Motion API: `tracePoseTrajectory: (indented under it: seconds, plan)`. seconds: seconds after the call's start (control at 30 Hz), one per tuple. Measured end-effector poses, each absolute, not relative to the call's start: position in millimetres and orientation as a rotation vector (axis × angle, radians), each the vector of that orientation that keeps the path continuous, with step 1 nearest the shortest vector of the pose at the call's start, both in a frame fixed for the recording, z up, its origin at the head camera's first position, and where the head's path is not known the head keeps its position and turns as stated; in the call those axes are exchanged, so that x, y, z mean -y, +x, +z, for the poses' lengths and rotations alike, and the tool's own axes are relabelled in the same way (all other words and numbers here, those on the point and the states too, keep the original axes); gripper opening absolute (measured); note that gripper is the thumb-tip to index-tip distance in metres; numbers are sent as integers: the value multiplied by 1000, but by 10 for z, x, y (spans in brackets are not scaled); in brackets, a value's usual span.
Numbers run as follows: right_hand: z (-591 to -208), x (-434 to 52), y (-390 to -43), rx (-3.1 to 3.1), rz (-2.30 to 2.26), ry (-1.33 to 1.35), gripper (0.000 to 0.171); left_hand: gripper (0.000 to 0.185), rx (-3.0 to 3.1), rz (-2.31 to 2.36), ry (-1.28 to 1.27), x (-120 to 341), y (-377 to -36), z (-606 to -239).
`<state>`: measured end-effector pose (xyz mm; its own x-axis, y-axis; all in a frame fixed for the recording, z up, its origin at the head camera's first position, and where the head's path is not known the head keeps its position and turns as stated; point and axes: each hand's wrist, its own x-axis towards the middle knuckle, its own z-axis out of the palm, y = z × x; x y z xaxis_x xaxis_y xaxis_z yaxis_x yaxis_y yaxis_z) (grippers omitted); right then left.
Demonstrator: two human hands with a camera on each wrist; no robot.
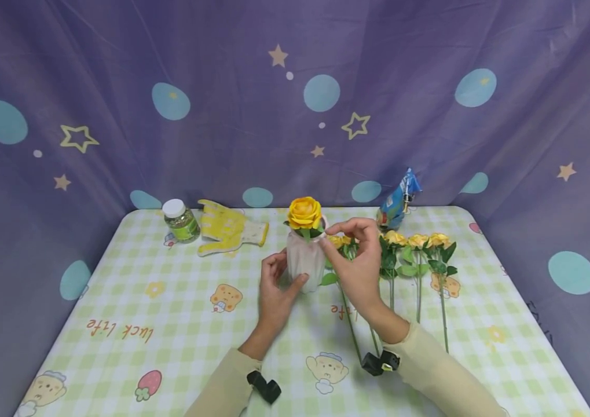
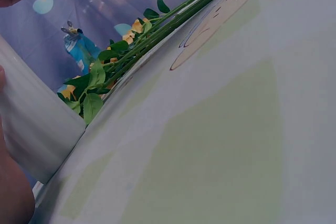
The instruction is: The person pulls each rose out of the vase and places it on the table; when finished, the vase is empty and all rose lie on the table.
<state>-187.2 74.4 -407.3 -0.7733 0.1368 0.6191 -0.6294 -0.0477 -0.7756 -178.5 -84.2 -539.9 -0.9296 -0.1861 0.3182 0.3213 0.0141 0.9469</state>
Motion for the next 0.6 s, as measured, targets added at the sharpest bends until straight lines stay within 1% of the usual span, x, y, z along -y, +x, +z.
tracePoseTrajectory:
  seconds: [0.23, 0.37, 0.5, 0.6]
  plan:
    - [-4089, -626, -1922, 1766, 1884, 468, 41, 61, 1946, -1986, -129, 834, -1793, -5402]
    - [-4074, -565, -1928, 1788, 1875, 442, 48, 62, 1951, -1995, -105, 828, -1798, -5392]
    - [-4016, -501, -1909, 1838, 1888, 405, 64, 62, 1947, -2019, -79, 813, -1761, -5309]
    - [-3893, -458, -1843, 1889, 1882, 374, 76, 60, 1936, -2030, -84, 803, -1708, -5198]
